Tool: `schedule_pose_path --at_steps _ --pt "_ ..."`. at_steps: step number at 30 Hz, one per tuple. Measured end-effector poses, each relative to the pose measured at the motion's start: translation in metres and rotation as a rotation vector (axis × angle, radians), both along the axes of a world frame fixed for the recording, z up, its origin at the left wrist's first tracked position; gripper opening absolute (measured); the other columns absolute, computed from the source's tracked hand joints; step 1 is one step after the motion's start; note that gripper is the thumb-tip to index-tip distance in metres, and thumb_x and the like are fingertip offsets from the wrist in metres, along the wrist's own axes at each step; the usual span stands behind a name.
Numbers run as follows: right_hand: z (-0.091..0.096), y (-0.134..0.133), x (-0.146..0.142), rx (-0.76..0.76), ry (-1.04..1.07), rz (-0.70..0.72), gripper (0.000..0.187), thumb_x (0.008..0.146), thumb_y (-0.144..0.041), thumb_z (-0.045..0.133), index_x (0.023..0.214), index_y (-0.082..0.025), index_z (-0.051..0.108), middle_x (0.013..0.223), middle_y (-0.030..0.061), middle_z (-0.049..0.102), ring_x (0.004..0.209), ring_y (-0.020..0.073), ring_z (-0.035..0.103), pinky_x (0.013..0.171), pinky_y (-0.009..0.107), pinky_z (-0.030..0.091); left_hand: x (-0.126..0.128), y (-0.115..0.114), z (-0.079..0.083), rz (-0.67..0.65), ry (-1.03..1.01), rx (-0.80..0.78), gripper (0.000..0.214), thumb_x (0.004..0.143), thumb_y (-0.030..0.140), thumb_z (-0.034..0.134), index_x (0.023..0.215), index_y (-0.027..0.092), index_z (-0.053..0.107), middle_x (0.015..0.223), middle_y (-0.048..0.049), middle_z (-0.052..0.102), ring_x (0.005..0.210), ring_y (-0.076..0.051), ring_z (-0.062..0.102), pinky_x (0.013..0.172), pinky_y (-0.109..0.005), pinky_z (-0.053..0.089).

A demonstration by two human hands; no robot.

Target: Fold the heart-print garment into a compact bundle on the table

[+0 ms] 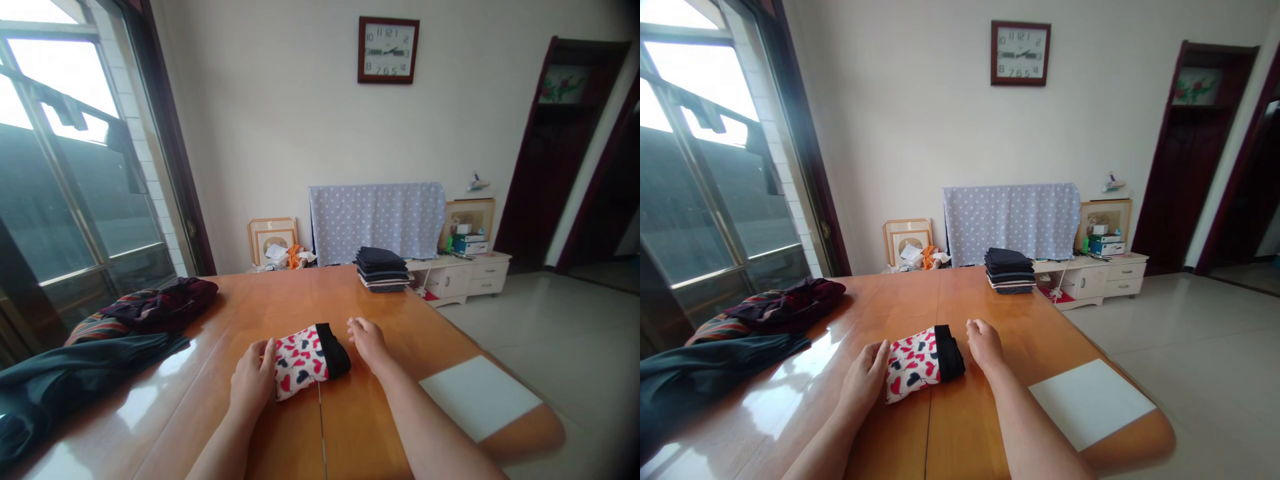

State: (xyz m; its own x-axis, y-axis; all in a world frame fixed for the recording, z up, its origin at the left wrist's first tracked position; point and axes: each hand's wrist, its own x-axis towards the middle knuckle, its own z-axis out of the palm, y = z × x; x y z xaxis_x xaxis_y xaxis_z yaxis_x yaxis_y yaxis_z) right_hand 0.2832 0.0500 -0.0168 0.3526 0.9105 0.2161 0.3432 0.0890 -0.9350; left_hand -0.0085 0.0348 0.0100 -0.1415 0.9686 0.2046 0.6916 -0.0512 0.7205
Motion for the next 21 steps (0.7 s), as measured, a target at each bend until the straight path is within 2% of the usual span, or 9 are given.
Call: schedule_pose_path --at_steps 5,8,12,17,21 --pt "0.003 -0.004 -0.007 -0.001 -0.055 0.073 0.045 0.09 -0.059 0.049 0.082 -0.019 0.068 0.081 0.0057 0.073 0.072 0.0196 0.066 0.063 0.026 0.047 0.006 -0.016 0.011 -0.07 0.042 -0.103 0.066 0.083 0.079 0.045 0.121 0.027 0.061 0.109 -0.0079 0.073 0.099 -0.032 0.069 0.078 -0.038 0.048" --pt "0.006 -0.008 -0.012 0.02 -0.127 0.136 0.043 0.091 -0.057 0.051 0.084 -0.02 0.07 0.081 0.0051 0.073 0.077 0.0204 0.067 0.066 0.027 0.046 0.01 -0.025 0.012 -0.172 0.103 -0.109 0.066 0.082 0.077 0.05 0.127 0.029 0.058 0.109 -0.0064 0.073 0.101 -0.032 0.069 0.079 -0.037 0.047" --pt "0.011 -0.009 -0.015 0.019 -0.152 0.229 0.04 0.091 -0.055 0.053 0.087 -0.02 0.072 0.086 0.0054 0.075 0.08 0.0208 0.067 0.068 0.028 0.046 0.014 -0.029 0.004 -0.314 0.123 0.0 0.063 0.081 0.059 0.062 0.135 0.028 0.052 0.127 -0.008 0.068 0.111 -0.03 0.066 0.088 -0.037 0.048" --pt "0.01 -0.001 -0.013 -0.002 -0.037 0.15 0.042 0.088 -0.058 0.055 0.083 -0.02 0.07 0.082 0.0054 0.073 0.078 0.0212 0.066 0.067 0.028 0.046 0.015 -0.02 -0.008 -0.444 0.037 0.072 0.059 0.08 0.033 0.061 0.137 0.028 0.047 0.127 -0.0074 0.067 0.11 -0.027 0.067 0.094 -0.038 0.05" --pt "0.009 0.003 -0.012 -0.027 0.12 0.1 0.047 0.086 -0.065 0.053 0.079 -0.02 0.065 0.072 0.003 0.067 0.068 0.0192 0.061 0.059 0.027 0.043 0.018 -0.012 -0.013 -0.482 0.018 0.267 0.063 0.074 0.018 0.058 0.136 0.029 0.051 0.124 -0.0079 0.067 0.112 -0.028 0.064 0.1 -0.045 0.048"
